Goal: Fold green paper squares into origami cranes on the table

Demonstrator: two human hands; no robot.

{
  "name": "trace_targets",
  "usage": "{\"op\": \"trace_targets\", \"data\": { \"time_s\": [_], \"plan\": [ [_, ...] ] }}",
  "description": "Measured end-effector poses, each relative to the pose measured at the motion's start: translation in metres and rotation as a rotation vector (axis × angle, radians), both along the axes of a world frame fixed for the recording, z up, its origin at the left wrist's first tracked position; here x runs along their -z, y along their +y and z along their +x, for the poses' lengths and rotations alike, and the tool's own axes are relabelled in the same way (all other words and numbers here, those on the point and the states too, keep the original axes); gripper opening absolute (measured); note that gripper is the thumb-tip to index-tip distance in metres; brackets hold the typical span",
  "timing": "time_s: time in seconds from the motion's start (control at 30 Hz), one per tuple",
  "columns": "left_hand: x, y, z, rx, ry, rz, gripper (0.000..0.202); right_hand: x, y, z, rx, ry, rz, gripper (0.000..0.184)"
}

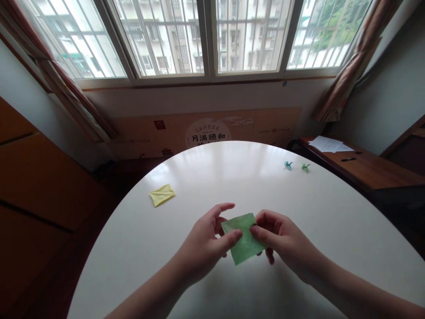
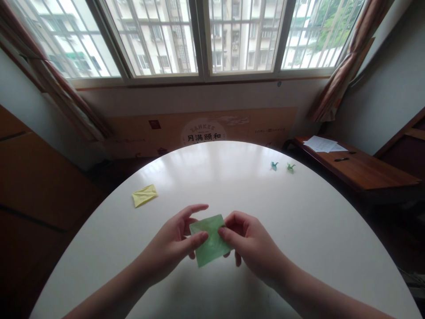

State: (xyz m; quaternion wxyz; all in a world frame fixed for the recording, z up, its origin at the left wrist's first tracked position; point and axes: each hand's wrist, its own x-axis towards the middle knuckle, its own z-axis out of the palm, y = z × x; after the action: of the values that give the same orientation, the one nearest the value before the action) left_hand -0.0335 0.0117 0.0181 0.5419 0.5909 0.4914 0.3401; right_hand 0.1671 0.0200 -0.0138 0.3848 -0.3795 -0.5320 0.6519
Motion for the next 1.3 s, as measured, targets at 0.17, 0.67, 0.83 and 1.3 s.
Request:
{"op": "trace_targets", "data": {
  "time_s": [0.17, 0.67, 0.83, 1.3],
  "plan": [
    [0.002, 0.003, 0.001, 0.011, -0.095, -0.077, 0.030, 0.001, 0.001, 0.001, 0.054, 0.064, -0.023, 0.028],
    [-0.003, 0.004, 0.001, -0.051, -0.151, -0.007, 0.021, -0.002, 0.002, 0.003, 0.105, 0.130, -0.022, 0.013],
    [-0.008, 0.004, 0.001, -0.092, -0.198, -0.055, 0.022, -0.003, 0.003, 0.002, 0.126, 0.109, 0.007, 0.015],
    [-0.002, 0.004, 0.001, -0.096, -0.336, -0.376, 0.045, 0.001, 0.002, 0.009, 0.089, 0.118, 0.200, 0.039]
  ]
}}
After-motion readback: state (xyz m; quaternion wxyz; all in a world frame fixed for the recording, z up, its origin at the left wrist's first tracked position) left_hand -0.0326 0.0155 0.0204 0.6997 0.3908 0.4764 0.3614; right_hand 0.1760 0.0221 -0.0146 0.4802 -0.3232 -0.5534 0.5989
